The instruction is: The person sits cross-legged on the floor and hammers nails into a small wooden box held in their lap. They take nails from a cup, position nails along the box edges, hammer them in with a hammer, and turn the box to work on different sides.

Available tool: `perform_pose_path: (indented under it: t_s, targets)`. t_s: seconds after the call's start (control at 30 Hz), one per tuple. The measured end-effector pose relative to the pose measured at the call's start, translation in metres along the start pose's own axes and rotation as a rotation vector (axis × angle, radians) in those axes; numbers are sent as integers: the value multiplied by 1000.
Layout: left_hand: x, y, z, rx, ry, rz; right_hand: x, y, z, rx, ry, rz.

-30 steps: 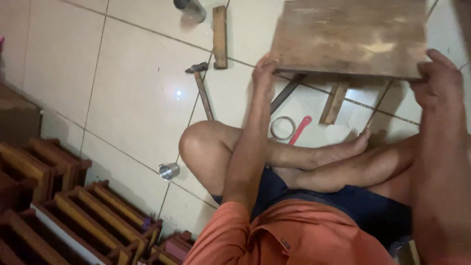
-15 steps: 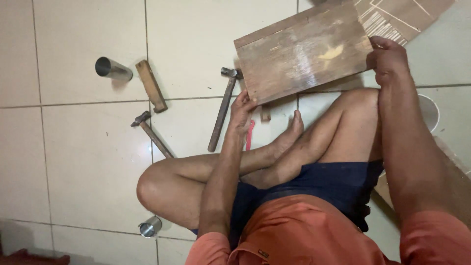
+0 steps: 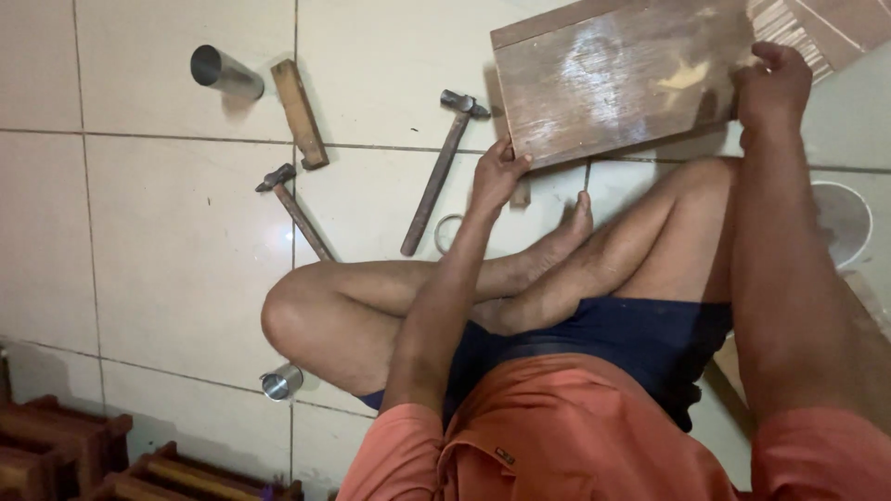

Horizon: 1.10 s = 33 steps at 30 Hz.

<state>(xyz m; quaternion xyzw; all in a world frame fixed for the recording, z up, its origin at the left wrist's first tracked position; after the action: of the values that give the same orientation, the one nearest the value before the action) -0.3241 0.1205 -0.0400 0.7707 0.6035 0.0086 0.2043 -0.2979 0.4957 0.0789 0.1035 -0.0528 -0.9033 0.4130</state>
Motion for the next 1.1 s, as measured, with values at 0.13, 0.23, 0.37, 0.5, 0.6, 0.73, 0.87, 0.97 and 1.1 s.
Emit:
perform_pose_path:
  t_s: [0.13, 0.23, 0.37, 0.5, 0.6, 0.73, 0.87, 0.97, 1.1]
  targets:
    - [-4, -4, 1, -13, -119, -25, 15, 39, 10, -226, -173, -21]
    - [-2, -7, 4, -11, -98, 4, 57, 87, -55, 267, -428, 106]
    - [-3, -9, 8, -24, -116, 31, 118, 142, -100, 709, -802, 239]
    - [1, -9, 5, 1, -68, 61, 143, 143, -94, 755, -829, 257]
    - [5, -7, 1, 28, -29, 111, 151, 141, -84, 751, -869, 257]
    - [0, 4, 4, 32, 78, 188, 154, 145, -79, 726, -961, 257]
    - [-11, 31, -1, 237, -506, 78, 150, 143, -80, 699, -947, 232]
    - [-3, 51, 5, 274, -716, 9, 151, 141, -79, 691, -984, 249]
    - [9, 51, 25, 90, -740, -38, 152, 141, -83, 691, -987, 216]
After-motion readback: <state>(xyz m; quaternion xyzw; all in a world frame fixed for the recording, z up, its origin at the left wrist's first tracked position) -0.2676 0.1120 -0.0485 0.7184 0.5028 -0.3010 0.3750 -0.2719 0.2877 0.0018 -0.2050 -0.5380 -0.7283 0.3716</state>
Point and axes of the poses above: each hand's wrist, its own y-axis away from the middle knuckle, its own x-axis out of the palm, z = x × y, the point moved 9 cm from there along -y, towards the middle knuckle, and after that the axes turned 12 degrees about -y, right-handed, at the moved point
